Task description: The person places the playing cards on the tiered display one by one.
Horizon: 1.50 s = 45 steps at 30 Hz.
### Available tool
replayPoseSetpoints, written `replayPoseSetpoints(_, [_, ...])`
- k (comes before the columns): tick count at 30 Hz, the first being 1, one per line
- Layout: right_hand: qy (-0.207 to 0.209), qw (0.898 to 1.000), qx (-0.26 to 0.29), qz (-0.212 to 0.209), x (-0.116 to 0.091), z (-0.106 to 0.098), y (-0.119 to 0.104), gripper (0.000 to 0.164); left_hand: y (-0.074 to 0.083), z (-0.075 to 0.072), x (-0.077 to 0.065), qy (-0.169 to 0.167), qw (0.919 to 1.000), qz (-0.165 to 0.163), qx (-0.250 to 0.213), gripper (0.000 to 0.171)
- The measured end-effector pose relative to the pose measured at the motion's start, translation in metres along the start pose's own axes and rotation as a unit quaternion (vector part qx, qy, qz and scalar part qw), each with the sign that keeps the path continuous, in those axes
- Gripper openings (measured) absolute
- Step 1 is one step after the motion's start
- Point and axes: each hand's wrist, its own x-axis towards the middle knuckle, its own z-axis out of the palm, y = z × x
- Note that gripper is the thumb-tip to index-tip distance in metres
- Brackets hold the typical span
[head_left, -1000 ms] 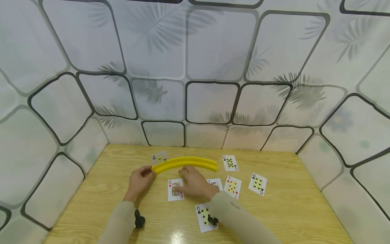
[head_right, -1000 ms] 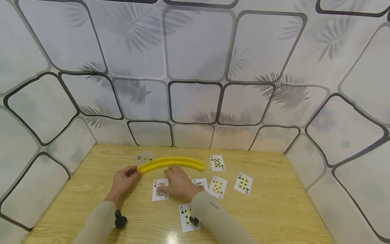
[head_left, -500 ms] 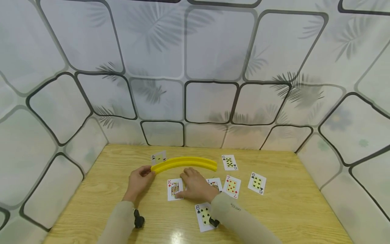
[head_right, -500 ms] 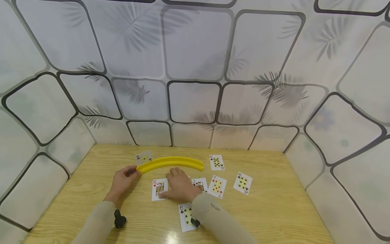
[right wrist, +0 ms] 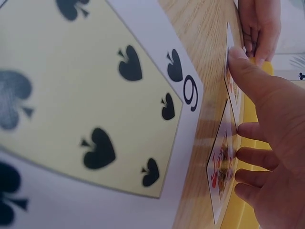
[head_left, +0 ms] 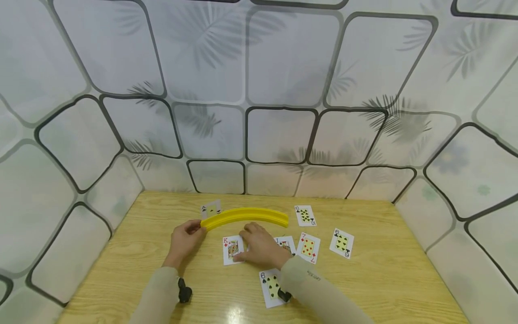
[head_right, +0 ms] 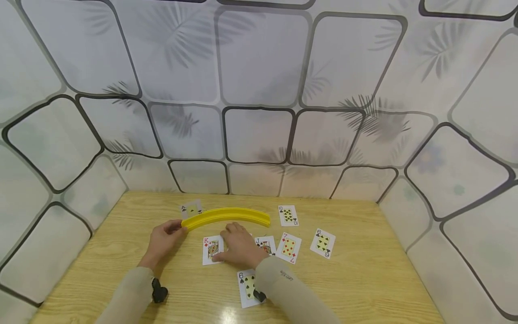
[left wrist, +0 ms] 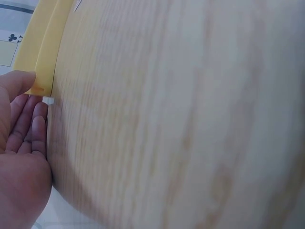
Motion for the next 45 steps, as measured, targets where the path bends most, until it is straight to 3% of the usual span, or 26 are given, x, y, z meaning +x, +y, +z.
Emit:
replayPoseSetpoints(12, [0.002,1.000,0.026,0.011,0.001,-0.004,-0.004,0.087,0.002,0.000,0.000,0.003,1.0000,0.005,0.003,0.032])
replayPoseSetpoints(19, [0.005,0.999,0.043,0.025,0.001,-0.008,-0.008,0.086,-0.001,0.000,0.001,-0.009,0.9998,-0.017,-0.006,0.033])
replayPoseSetpoints(35, [-0.006,0.996,0.075,0.055,0.005,-0.008,-0.014,0.082,-0.002,0.000,0.001,-0.012,0.9996,-0.025,-0.009,0.035])
replayPoseSetpoints(41, [-0.002,0.992,0.110,0.061,0.005,-0.010,-0.016,0.081,-0.002,0.000,0.000,-0.015,0.9992,-0.033,-0.019,0.036])
replayPoseSetpoints(45, [0.007,0.987,0.145,0.065,0.006,-0.009,-0.017,0.070,-0.002,0.000,0.000,-0.016,0.9993,-0.031,-0.016,0.036])
